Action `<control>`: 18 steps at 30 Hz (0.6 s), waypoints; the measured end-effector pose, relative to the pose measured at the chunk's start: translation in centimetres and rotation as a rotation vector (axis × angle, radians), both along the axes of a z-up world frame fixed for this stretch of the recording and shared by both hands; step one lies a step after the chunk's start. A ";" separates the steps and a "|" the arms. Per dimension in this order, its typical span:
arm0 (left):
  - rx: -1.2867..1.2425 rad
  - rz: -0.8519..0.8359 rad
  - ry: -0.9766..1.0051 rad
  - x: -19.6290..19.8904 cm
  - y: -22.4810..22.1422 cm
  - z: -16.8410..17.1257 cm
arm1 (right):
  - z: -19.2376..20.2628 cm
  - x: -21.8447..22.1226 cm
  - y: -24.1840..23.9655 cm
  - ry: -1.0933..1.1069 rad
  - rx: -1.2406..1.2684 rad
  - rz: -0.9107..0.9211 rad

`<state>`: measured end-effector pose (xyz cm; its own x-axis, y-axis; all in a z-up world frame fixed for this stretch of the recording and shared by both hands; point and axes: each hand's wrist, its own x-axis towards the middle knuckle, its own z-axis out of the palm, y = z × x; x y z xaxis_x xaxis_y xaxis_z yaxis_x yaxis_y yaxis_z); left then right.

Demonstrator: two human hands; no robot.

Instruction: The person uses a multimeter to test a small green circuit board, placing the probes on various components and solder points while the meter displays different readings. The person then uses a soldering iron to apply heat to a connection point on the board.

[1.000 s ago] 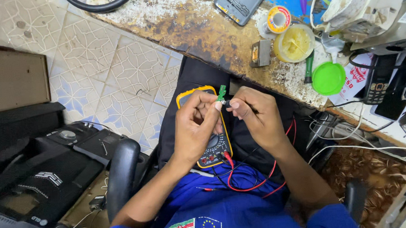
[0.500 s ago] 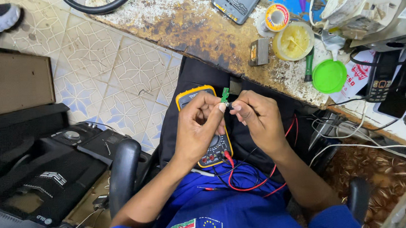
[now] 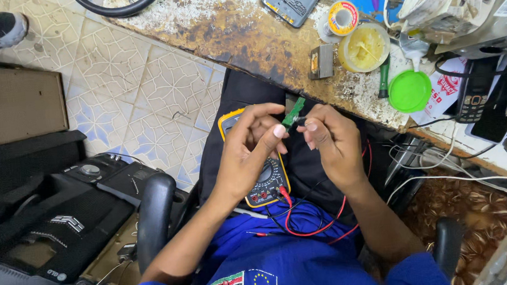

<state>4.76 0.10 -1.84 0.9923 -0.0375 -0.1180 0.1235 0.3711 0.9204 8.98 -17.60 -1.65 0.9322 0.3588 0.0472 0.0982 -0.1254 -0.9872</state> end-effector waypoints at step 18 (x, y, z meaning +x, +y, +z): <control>-0.167 0.044 0.216 0.8 -4.6 -4.4 | 2.3 -0.2 -0.1 -0.731 -0.689 -0.007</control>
<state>5.59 -4.54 -6.23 0.9459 -0.0315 -0.3229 0.2907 0.5245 0.8003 8.76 -17.72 0.65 0.7595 0.5185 0.3930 0.6487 -0.6496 -0.3966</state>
